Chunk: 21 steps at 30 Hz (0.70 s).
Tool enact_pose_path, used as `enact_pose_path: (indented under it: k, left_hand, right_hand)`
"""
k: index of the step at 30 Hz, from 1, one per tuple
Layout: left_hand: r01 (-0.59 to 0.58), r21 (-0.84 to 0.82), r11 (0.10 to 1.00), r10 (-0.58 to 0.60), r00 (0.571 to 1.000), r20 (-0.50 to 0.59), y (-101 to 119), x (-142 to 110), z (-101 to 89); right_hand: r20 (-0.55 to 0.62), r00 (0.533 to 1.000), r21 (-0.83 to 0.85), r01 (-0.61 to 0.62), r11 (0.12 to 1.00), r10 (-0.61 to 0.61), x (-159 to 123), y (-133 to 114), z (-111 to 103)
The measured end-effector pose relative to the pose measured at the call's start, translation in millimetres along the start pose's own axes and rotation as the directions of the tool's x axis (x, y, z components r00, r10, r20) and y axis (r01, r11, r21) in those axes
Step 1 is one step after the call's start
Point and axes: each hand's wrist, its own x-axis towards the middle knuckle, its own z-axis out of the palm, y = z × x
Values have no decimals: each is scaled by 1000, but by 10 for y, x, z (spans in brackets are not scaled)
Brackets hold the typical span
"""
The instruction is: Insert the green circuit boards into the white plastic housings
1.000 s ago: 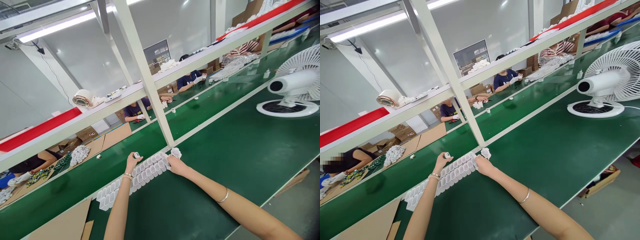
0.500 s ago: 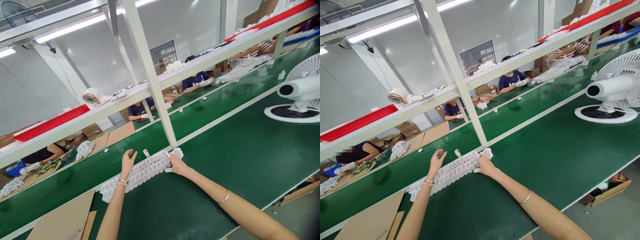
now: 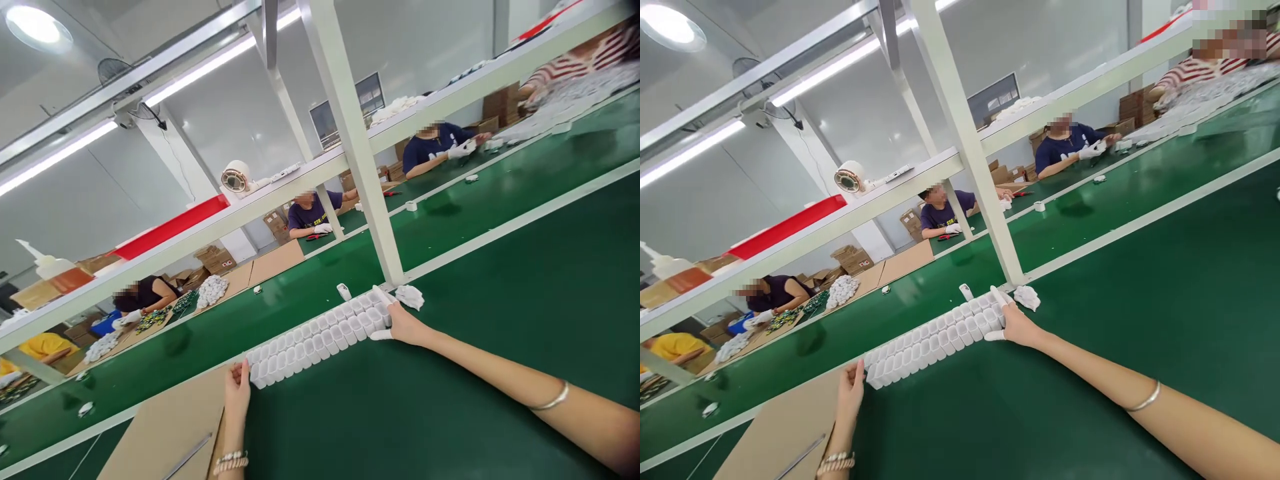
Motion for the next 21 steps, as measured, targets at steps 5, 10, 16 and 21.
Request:
enact_pose_path:
  k: [5,10,16,21]
  left_hand:
    - [39,48,998,-47,980,191,-72,18,-20]
    - [-46,94,995,13,945,327,-30,-34,-57]
    - [-139,251,958,62,954,293,74,-129,0]
    - [-182,313,932,89,953,288,91,-170,10]
  right_hand:
    - [42,998,54,53,997,-55,-32,-36,-40]
    - [61,998,70,26,997,-30,-56,-105,-59]
    - [37,998,70,50,996,-52,-42,-118,-43]
    - [24,1000,32,-13,999,12,-30,-131,-37]
